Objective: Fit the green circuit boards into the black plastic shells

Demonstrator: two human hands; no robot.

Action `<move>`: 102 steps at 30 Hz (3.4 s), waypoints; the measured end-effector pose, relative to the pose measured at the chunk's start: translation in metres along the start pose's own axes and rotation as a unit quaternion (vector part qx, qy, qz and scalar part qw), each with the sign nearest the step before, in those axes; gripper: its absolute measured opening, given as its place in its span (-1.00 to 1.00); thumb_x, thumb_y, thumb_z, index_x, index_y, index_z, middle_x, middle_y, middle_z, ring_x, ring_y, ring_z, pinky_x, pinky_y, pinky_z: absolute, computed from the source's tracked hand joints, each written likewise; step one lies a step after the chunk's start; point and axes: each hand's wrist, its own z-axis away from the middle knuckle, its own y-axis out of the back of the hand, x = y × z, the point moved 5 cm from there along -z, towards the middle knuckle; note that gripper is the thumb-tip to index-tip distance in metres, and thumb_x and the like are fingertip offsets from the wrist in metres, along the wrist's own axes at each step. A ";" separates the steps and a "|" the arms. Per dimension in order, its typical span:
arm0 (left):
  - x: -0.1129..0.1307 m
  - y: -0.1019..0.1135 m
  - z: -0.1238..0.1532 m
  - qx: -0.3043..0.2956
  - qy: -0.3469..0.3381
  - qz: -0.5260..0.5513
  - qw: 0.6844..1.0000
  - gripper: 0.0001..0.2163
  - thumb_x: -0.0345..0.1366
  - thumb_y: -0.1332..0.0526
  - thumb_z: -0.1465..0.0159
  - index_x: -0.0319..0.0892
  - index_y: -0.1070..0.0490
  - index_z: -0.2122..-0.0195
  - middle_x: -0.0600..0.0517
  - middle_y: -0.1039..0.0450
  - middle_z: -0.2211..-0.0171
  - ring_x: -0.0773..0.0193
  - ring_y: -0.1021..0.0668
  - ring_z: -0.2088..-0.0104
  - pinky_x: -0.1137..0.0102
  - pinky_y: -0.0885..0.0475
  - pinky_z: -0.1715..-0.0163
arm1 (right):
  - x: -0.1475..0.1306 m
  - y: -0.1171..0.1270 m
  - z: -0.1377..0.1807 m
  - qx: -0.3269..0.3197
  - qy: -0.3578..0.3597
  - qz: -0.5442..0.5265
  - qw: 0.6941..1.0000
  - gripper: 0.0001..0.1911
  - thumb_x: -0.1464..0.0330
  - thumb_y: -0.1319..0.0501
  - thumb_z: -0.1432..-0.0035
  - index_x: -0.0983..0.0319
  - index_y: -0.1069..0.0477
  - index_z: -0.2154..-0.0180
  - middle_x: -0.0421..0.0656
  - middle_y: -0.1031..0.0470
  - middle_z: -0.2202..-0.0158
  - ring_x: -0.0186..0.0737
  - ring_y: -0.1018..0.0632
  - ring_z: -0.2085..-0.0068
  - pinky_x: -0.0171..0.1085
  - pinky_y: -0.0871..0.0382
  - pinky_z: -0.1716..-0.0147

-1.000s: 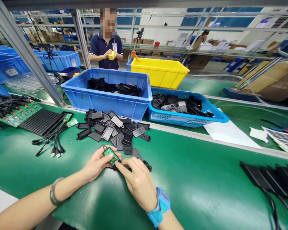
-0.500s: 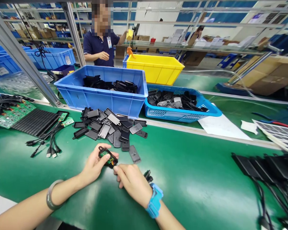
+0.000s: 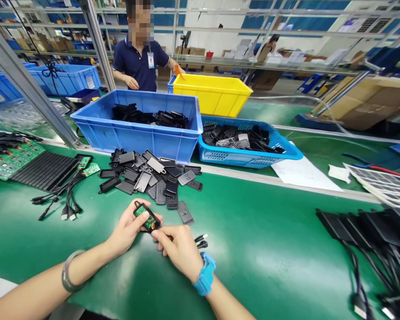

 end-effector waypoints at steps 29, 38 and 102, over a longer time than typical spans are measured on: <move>-0.010 -0.001 -0.006 -0.049 0.075 -0.031 0.995 -0.48 -0.23 -0.40 -0.05 -0.21 -0.27 0.00 -0.03 -0.45 0.26 0.28 -0.55 0.35 0.43 -0.44 0.46 | -0.007 0.066 0.002 0.276 0.151 0.287 0.905 -0.71 0.40 0.07 -0.32 0.25 -0.41 0.13 -0.07 -0.48 0.29 -0.21 -0.52 0.37 -0.27 -0.39 0.37; -0.010 -0.013 -0.003 -0.126 0.088 -0.010 0.988 -0.43 -0.27 -0.49 0.06 -0.20 -0.33 0.04 -0.02 -0.47 0.26 0.32 -0.56 0.42 0.42 -0.45 0.42 | -0.012 0.037 -0.003 0.119 0.149 0.005 0.982 -0.82 0.31 -0.20 -0.17 0.20 -0.44 0.18 -0.15 -0.48 0.33 -0.25 -0.52 0.31 -0.31 -0.41 0.36; 0.165 0.184 0.022 0.481 -0.019 -0.696 0.532 -0.73 -0.33 -0.03 -0.25 -0.15 -0.46 0.11 -0.18 -0.53 0.22 -0.02 -0.56 0.23 0.20 -0.41 0.27 | -0.003 0.044 -0.007 0.165 0.175 0.288 0.927 -0.65 0.24 -0.06 -0.25 0.15 -0.46 0.00 -0.02 -0.48 -0.02 -0.01 -0.51 0.00 -0.04 -0.43 0.03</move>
